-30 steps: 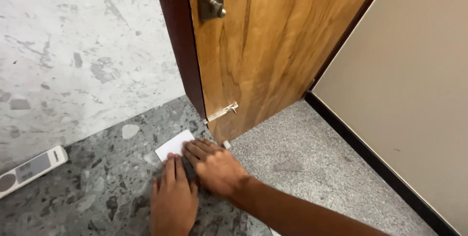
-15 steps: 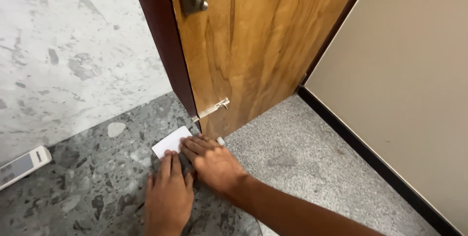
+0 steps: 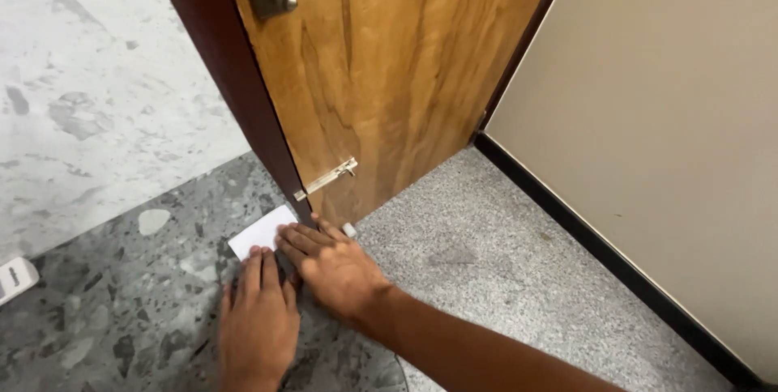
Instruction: The person cleans a remote control using a white wipe.
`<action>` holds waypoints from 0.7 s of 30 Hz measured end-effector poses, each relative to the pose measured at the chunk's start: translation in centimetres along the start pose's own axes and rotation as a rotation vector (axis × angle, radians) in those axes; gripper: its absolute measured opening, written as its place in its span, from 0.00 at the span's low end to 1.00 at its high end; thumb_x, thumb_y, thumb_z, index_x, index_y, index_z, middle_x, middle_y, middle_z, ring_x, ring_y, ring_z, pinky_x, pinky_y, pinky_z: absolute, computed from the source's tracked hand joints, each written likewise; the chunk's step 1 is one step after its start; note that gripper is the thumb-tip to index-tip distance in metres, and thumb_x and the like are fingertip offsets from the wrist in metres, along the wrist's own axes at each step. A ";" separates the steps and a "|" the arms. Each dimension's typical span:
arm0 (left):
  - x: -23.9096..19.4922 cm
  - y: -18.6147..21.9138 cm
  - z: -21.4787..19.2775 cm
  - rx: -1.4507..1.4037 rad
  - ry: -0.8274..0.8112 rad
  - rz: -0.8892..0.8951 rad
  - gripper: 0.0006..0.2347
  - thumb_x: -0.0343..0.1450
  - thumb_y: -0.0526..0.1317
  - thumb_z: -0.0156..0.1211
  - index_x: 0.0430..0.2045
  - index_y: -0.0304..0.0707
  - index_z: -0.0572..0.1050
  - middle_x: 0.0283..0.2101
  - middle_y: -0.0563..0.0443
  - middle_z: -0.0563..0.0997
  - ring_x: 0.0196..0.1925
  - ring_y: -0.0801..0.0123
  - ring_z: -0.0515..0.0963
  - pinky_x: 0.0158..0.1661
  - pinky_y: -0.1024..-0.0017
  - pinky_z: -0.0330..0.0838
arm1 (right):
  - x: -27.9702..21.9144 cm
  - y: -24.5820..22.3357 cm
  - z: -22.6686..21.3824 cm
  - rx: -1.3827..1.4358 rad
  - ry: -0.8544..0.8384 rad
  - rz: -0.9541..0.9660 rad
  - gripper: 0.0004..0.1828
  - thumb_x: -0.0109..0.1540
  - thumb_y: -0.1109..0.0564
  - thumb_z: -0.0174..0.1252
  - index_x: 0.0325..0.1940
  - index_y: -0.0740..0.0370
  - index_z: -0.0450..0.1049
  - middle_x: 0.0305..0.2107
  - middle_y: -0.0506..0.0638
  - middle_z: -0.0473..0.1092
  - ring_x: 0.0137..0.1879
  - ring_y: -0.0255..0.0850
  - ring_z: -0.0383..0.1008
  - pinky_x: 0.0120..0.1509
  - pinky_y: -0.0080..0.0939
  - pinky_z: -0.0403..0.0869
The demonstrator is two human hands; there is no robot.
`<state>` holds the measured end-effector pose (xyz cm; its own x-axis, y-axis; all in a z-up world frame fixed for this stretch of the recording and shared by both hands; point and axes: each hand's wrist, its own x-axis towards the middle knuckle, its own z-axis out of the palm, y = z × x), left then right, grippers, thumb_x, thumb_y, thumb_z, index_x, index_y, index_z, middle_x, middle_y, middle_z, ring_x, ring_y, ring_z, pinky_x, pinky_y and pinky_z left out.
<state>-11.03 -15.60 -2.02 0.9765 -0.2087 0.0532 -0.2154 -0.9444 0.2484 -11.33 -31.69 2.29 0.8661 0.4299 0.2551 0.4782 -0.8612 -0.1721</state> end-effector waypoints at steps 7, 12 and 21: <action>1.9 0.0 -0.3 0.074 -0.027 0.033 0.27 0.72 0.51 0.47 0.67 0.40 0.61 0.72 0.50 0.60 0.72 0.61 0.63 0.66 0.50 0.57 | 1.1 0.9 1.9 -0.042 0.018 0.041 0.32 0.64 0.56 0.50 0.73 0.62 0.64 0.71 0.53 0.61 0.77 0.42 0.59 0.82 0.53 0.52; 2.4 -0.3 -0.4 0.046 -0.080 0.005 0.27 0.73 0.50 0.47 0.67 0.39 0.60 0.73 0.48 0.59 0.71 0.57 0.62 0.66 0.51 0.58 | 1.1 0.6 0.8 0.073 0.055 0.080 0.31 0.63 0.54 0.53 0.70 0.64 0.66 0.71 0.52 0.62 0.77 0.41 0.60 0.82 0.54 0.53; 0.9 -0.1 1.3 -0.017 0.052 0.096 0.27 0.71 0.50 0.50 0.64 0.36 0.63 0.71 0.45 0.63 0.72 0.57 0.63 0.64 0.53 0.61 | -0.4 -0.1 1.5 0.153 0.114 0.123 0.29 0.63 0.56 0.53 0.69 0.69 0.68 0.69 0.58 0.64 0.78 0.46 0.60 0.84 0.51 0.56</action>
<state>-10.08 -15.99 -3.28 0.9502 -0.2842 0.1275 -0.3084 -0.9162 0.2559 -11.56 -31.35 0.80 0.9012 0.2837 0.3277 0.3943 -0.8504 -0.3483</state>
